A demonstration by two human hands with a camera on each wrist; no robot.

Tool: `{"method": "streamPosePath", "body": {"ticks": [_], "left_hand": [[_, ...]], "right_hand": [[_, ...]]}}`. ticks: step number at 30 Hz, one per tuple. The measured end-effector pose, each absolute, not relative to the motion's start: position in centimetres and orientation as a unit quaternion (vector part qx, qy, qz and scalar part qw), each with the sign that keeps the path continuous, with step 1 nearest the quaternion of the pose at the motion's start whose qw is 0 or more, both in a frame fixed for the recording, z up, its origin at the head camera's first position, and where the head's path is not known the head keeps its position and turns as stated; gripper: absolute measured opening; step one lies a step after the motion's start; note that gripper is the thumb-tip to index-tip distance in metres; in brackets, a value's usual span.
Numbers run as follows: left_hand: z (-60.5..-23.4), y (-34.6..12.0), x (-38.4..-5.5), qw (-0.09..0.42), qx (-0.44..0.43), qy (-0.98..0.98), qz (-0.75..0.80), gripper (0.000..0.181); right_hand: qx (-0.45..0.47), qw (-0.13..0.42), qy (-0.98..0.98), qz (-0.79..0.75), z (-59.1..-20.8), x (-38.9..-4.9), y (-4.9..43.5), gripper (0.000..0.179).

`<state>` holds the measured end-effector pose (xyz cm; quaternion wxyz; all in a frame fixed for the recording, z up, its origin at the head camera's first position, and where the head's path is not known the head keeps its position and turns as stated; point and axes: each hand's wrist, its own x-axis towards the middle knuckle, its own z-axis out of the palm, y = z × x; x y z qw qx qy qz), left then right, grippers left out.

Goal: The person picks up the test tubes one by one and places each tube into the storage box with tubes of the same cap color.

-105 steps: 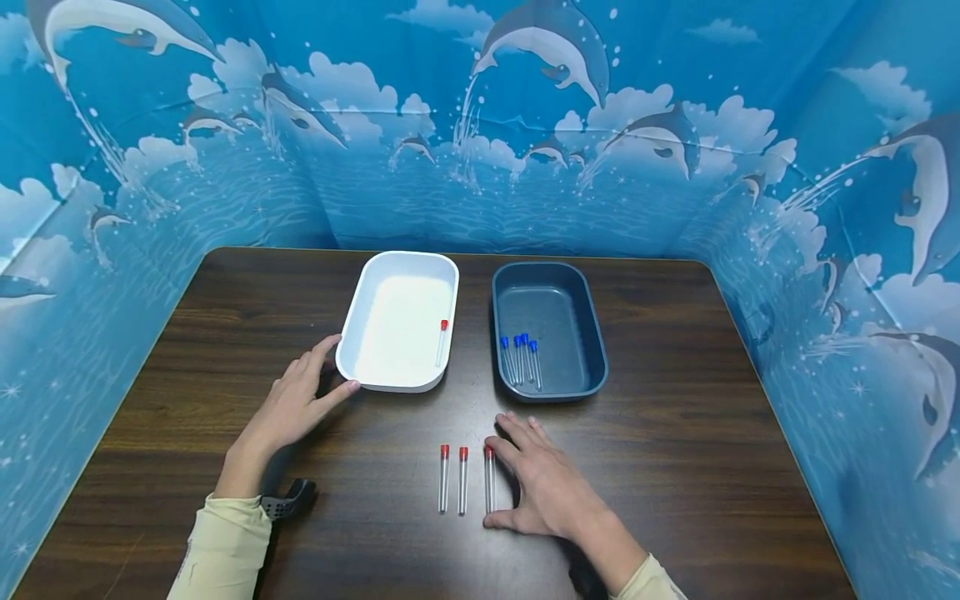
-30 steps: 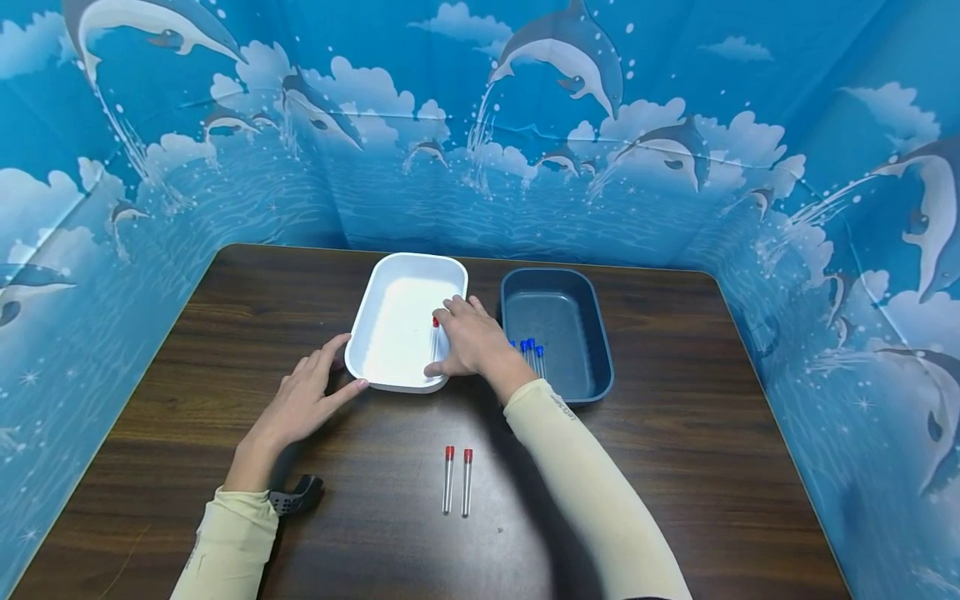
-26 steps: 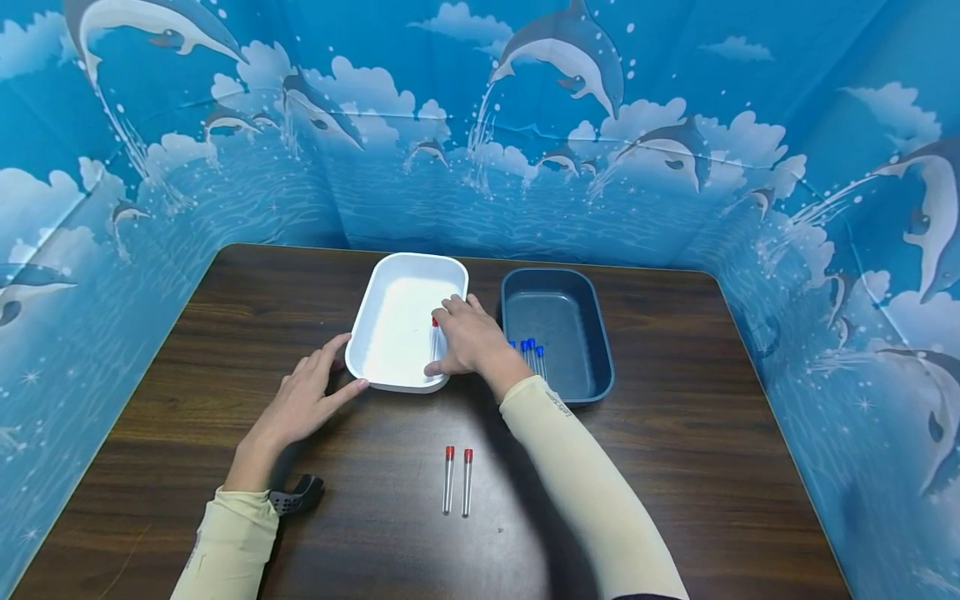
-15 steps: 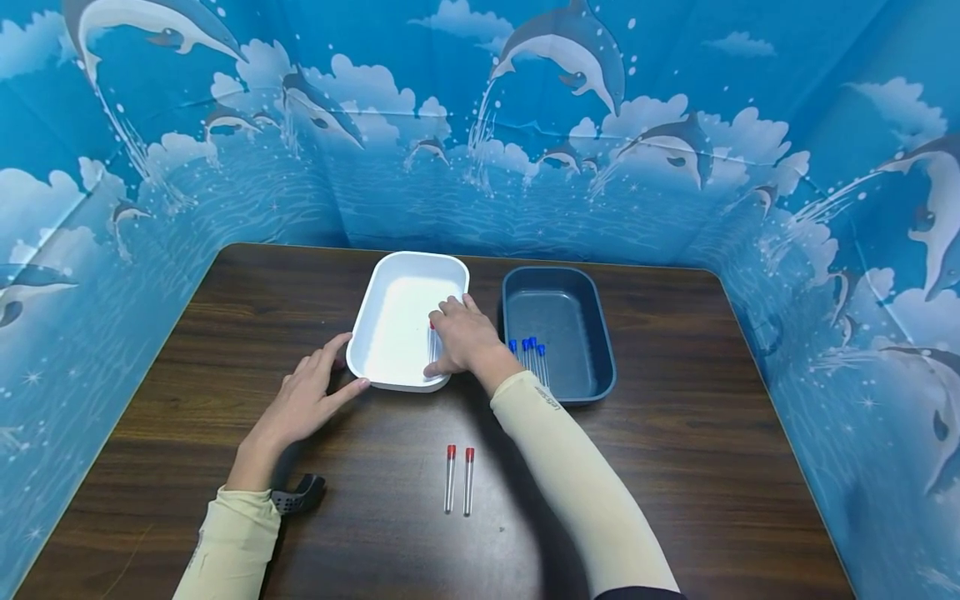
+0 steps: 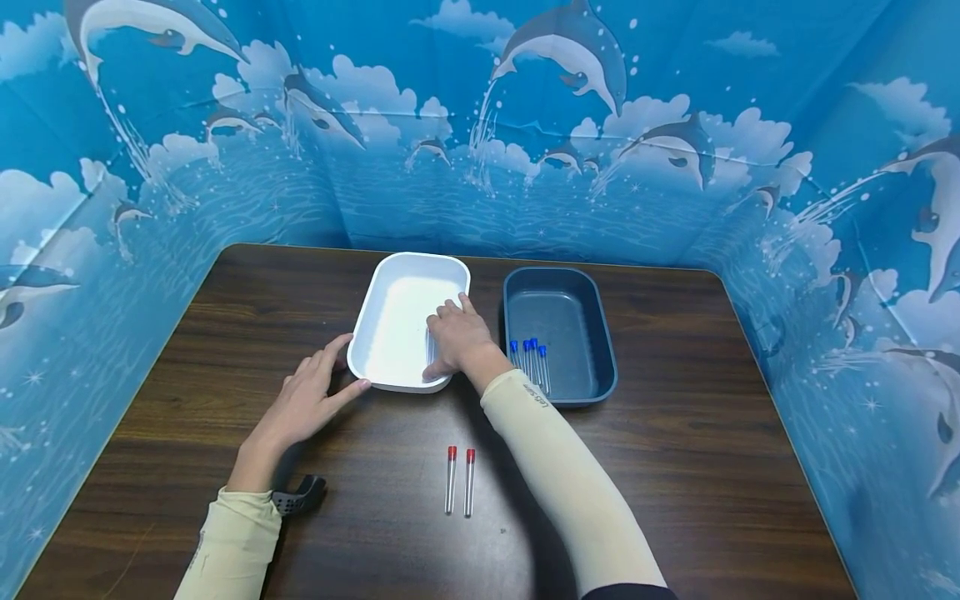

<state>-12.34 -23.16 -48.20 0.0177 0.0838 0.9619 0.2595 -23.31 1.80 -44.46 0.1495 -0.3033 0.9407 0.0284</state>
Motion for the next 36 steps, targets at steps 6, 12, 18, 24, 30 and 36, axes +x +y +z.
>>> {"method": "streamPosePath", "body": {"ticks": [6, 12, 18, 24, 30, 36], "left_hand": [[-48.2, -23.2, -12.3, 0.016, 0.084, 0.961, 0.262, 0.087], [-48.3, -23.3, -12.2, 0.02, 0.081, 0.961, 0.262, 0.087], [-48.3, -23.4, -12.1, 0.018, 0.081, 0.96, 0.266, 0.087], [-48.4, -23.3, -12.2, 0.013, 0.086, 0.96, 0.268, 0.086], [-48.4, -23.3, -12.2, 0.013, 0.086, 0.96, 0.265, 0.086], [-48.3, -23.3, -12.3, 0.013, 0.085, 0.961, 0.262, 0.086]], "right_hand": [[-0.309, 0.148, 0.938, 0.048, -44.5, -23.3, 1.5, 0.095], [-0.31, 0.151, 0.937, 0.058, -44.7, -23.2, 1.2, 0.093], [-0.311, 0.15, 0.936, 0.063, -44.8, -23.2, 0.9, 0.089], [-0.323, 0.138, 0.932, 0.093, -44.8, -23.4, 0.7, 0.085], [-0.333, 0.145, 0.925, 0.109, -44.7, -23.5, 0.3, 0.087], [-0.336, 0.158, 0.924, 0.091, -44.6, -23.6, 0.0, 0.087]]}}
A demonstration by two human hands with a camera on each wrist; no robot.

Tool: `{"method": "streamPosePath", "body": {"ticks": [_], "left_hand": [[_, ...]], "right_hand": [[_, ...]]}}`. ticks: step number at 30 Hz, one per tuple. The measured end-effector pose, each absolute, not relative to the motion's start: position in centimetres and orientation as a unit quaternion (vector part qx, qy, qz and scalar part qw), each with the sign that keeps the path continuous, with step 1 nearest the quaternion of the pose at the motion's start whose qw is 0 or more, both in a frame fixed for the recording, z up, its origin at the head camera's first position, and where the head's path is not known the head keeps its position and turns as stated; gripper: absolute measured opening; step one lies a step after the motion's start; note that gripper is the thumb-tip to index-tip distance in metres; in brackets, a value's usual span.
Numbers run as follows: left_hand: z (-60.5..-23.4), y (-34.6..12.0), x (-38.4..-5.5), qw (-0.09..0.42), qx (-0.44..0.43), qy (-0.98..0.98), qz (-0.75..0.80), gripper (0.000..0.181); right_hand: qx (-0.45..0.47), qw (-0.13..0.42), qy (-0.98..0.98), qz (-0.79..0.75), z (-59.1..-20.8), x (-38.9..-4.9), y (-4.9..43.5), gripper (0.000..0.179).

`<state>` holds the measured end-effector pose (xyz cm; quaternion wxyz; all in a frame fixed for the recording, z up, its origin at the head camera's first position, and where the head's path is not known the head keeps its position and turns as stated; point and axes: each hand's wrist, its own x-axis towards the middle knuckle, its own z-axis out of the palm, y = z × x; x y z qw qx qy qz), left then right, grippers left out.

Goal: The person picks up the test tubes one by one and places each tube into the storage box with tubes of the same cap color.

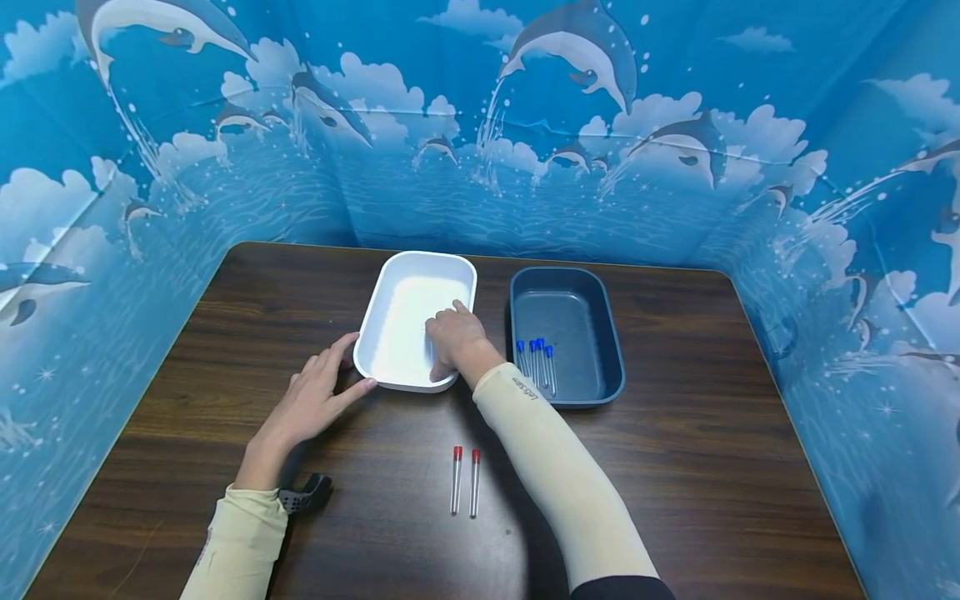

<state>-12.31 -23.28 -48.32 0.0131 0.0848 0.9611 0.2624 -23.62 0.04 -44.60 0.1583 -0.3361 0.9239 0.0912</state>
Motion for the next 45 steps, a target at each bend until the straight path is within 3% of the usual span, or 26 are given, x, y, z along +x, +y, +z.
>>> {"method": "streamPosePath", "body": {"ticks": [12, 45], "left_hand": [[-48.44, -23.36, -12.39, 0.018, 0.081, 0.961, 0.264, 0.087], [-48.36, -23.34, -12.36, 0.016, 0.082, 0.961, 0.264, 0.087]], "right_hand": [[-0.335, 0.179, 0.923, 0.065, -44.47, -23.66, -0.11, 0.088], [-0.335, 0.174, 0.924, 0.069, -44.7, -23.66, -0.19, 0.093]]}}
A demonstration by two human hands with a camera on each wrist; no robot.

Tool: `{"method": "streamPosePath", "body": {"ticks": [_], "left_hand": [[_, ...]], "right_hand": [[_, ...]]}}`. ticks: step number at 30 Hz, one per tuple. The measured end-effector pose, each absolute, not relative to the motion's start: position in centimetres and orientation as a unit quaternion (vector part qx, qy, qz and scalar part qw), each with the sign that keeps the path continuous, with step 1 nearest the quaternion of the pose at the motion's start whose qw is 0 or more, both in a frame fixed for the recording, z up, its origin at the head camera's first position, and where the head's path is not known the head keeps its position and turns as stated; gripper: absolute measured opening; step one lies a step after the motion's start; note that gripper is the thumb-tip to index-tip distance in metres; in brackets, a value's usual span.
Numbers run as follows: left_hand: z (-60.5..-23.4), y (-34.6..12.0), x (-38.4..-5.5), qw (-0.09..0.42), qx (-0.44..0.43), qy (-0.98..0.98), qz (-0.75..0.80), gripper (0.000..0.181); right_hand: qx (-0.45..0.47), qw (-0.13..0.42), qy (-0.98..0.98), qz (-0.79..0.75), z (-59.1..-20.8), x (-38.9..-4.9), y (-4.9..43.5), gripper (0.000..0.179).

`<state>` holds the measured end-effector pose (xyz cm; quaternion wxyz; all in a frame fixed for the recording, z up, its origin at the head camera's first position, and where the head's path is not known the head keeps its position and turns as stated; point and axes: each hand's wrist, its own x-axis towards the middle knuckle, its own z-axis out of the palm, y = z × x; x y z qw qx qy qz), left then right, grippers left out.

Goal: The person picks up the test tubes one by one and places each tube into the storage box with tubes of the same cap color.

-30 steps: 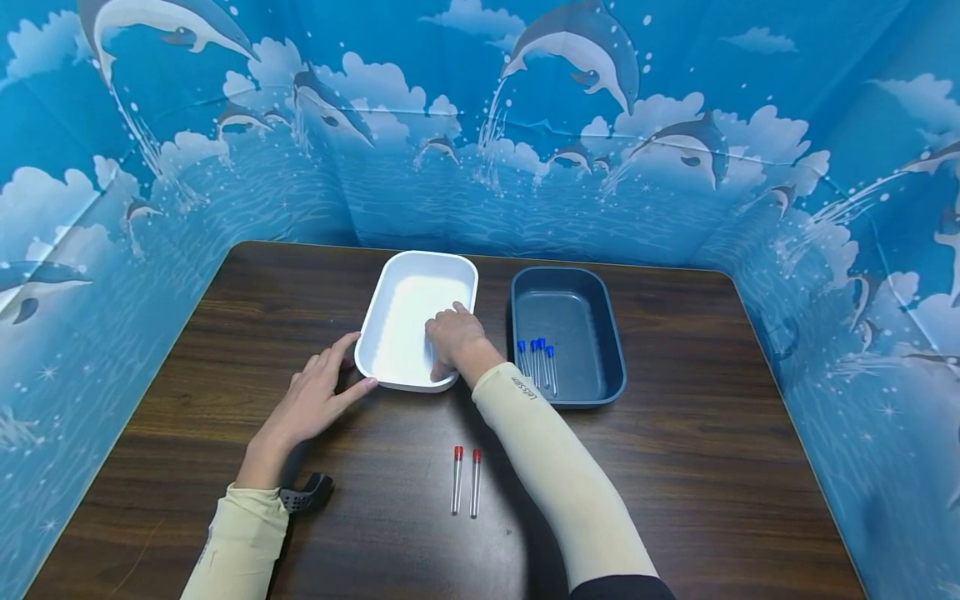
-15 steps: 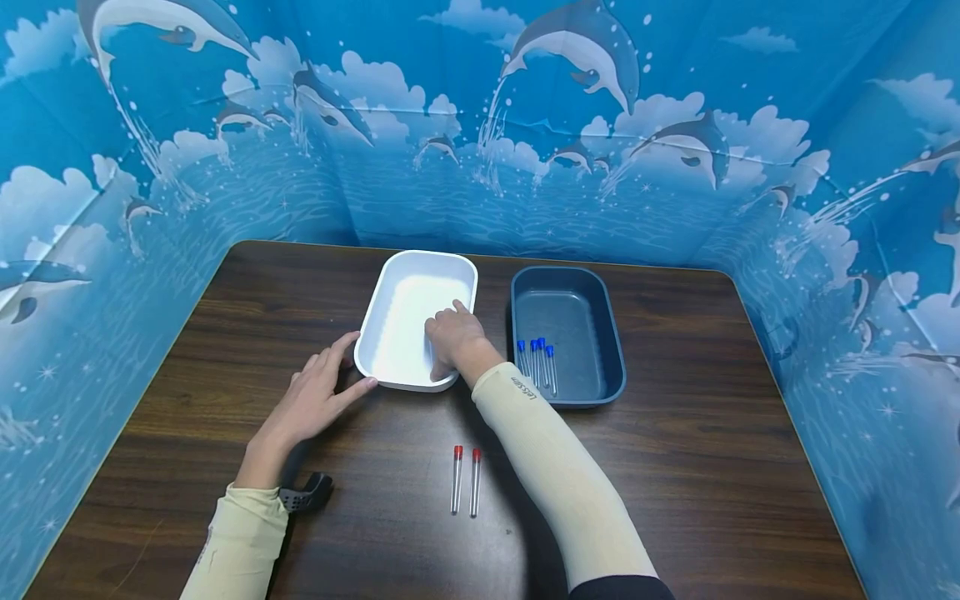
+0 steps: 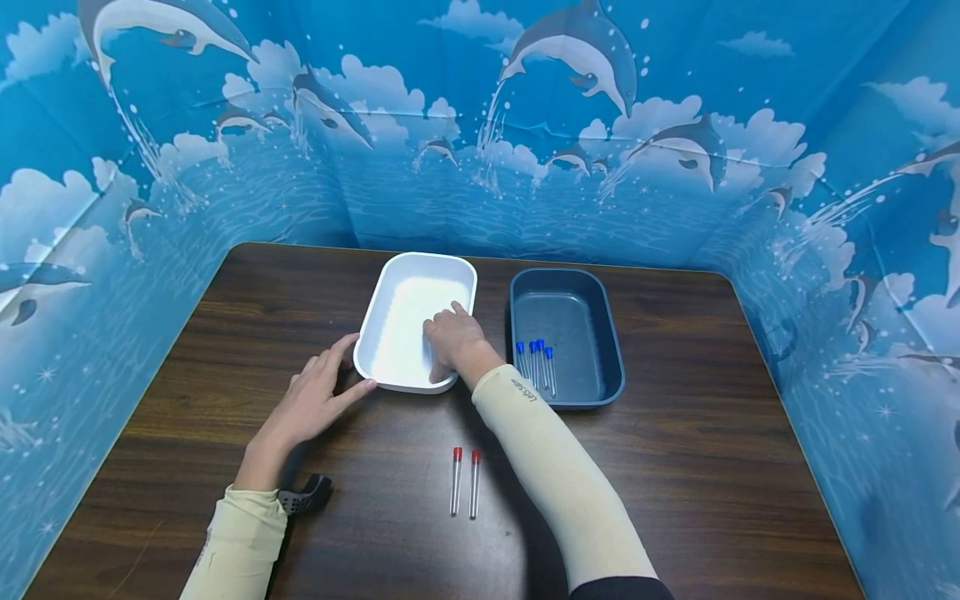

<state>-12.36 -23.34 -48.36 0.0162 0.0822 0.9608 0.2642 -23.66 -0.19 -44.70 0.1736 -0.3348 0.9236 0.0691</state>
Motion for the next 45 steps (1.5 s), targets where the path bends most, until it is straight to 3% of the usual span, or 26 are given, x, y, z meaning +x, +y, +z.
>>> {"method": "streamPosePath", "body": {"ticks": [16, 23, 45], "left_hand": [[-48.5, -23.5, -12.3, 0.018, 0.082, 0.961, 0.263, 0.087], [-48.5, -23.5, -12.3, 0.019, 0.08, 0.962, 0.261, 0.087], [-48.2, -23.3, -12.3, 0.015, 0.08, 0.962, 0.262, 0.088]], "right_hand": [[-0.349, 0.163, 0.921, 0.056, -44.3, -23.5, -0.2, 0.097], [-0.362, 0.127, 0.923, 0.032, -43.0, -22.7, 0.4, 0.092], [-0.35, 0.062, 0.927, -0.123, -40.4, -19.3, 6.1, 0.082]]}}
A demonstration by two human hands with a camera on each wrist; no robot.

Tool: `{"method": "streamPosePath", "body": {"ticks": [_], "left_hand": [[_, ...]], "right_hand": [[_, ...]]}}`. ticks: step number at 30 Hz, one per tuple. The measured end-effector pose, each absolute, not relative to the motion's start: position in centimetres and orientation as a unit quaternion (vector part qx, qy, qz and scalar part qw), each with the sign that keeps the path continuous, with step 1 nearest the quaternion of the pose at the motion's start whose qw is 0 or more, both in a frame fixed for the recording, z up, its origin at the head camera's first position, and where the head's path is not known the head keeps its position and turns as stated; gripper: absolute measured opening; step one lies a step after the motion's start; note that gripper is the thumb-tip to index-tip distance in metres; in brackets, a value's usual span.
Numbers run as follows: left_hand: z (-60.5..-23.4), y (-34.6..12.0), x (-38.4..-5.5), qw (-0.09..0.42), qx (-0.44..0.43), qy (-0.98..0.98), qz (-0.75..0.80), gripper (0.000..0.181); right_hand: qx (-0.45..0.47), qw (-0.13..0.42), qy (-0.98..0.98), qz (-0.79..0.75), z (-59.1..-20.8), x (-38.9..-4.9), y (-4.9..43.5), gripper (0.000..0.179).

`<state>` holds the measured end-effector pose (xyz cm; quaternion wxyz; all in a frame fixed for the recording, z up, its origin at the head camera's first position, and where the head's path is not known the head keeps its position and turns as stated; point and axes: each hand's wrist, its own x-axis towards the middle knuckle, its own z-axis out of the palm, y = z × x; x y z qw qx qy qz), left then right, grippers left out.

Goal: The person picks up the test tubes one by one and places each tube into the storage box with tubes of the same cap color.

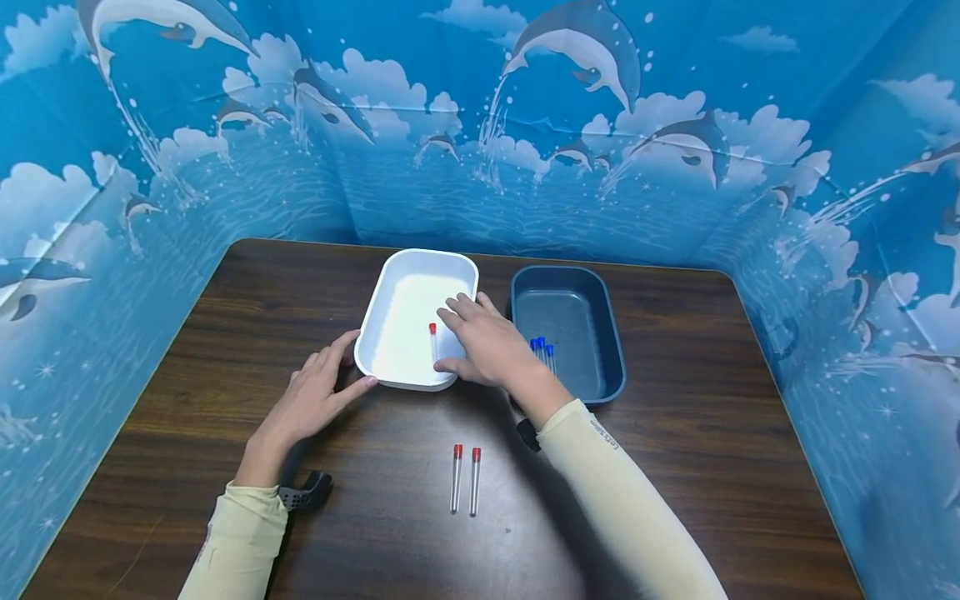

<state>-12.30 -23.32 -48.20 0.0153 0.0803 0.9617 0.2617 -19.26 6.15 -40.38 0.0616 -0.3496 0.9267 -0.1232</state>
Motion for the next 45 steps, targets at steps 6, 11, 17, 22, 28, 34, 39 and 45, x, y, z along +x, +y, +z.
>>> {"method": "streamPosePath", "body": {"ticks": [6, 11, 17, 22, 28, 34, 39, 45], "left_hand": [[-48.1, -23.2, -12.4, 0.017, 0.081, 0.962, 0.262, 0.088], [-48.1, -23.2, -12.3, 0.016, 0.079, 0.962, 0.262, 0.088], [-48.2, -23.1, -12.4, 0.018, 0.079, 0.962, 0.262, 0.088], [-48.3, -23.2, -12.5, 0.016, 0.08, 0.962, 0.261, 0.088], [-48.3, -23.2, -12.5, 0.015, 0.081, 0.962, 0.26, 0.088], [-48.3, -23.3, -12.4, 0.016, 0.08, 0.962, 0.26, 0.088], [-48.4, -23.3, -12.4, 0.016, 0.077, 0.963, 0.26, 0.088], [-48.4, -23.2, -12.5, 0.016, 0.08, 0.962, 0.26, 0.088]], "right_hand": [[-0.344, 0.023, 0.921, -0.182, -40.0, -16.3, 8.9, 0.079], [-0.34, 0.0, 0.911, -0.234, -40.8, -13.2, 10.9, 0.074], [-0.345, 0.003, 0.893, -0.289, -42.4, -9.4, 12.3, 0.066], [-0.335, 0.054, 0.892, -0.298, -44.8, -6.9, 13.0, 0.068], [-0.321, 0.098, 0.918, -0.213, -47.6, -5.2, 13.5, 0.085], [-0.323, 0.114, 0.924, -0.17, -48.4, -4.9, 13.2, 0.097], [-0.331, 0.11, 0.926, -0.147, -48.6, -5.1, 12.6, 0.102], [-0.336, 0.104, 0.926, -0.141, -48.9, -5.2, 12.2, 0.101]]}}
